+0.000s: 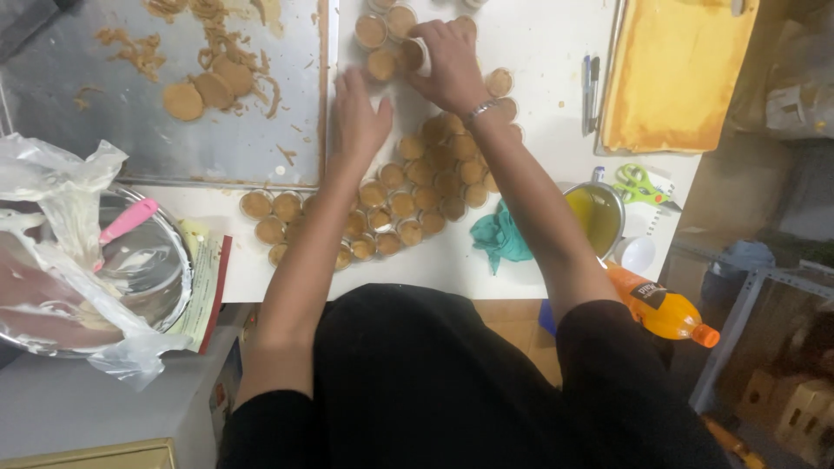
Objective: Preparing small round pastries by placing them into individual plastic cups and occasionally trimming them with a knife.
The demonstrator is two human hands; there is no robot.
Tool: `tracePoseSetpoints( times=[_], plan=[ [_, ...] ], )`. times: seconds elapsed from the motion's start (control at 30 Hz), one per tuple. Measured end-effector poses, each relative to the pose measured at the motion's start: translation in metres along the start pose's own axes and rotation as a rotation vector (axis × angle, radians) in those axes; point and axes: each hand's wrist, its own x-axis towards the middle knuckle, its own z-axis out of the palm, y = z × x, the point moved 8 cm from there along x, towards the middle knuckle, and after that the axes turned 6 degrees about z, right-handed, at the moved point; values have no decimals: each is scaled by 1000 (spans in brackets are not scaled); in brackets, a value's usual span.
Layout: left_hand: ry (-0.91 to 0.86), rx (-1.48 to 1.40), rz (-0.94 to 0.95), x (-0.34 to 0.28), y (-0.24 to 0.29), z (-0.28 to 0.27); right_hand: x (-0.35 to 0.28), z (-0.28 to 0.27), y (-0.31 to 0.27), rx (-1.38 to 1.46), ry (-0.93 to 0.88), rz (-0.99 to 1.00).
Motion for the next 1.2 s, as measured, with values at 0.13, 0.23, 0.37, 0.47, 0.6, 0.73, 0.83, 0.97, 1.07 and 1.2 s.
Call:
tracePoseSetpoints(
  times=[0.13,0.23,0.37,0.47,0.6,0.73,0.83,0.97,1.07,1.2],
  plan=[
    [57,2,-39,34,-1,2,3,19,-2,14,-23,77],
    [42,32,-14,34,-7,-2,-7,25,-1,34,-33,135],
    [-97,176,92,10,-3,-32,-20,25,-37,101,-227,28],
    [-267,188,88,-20,4,-51,-33,28,-65,114,-382,-49],
    [-492,81,-24,-51,30,-72,-45,27,-85,96,-563,-64],
    [-529,43,-21,-68,17,-67,-42,42,-45,98,-459,-91],
    [-470,61,-8,-56,-4,-56,-6,27,-8,163,-84,7],
    [-156,52,51,-1,-18,-36,25,38,25,196,168,213],
    [24,18,86,48,-7,-15,26,62,51,175,194,243],
    [119,36,109,85,-33,31,35,24,35,148,246,218]
  ],
)
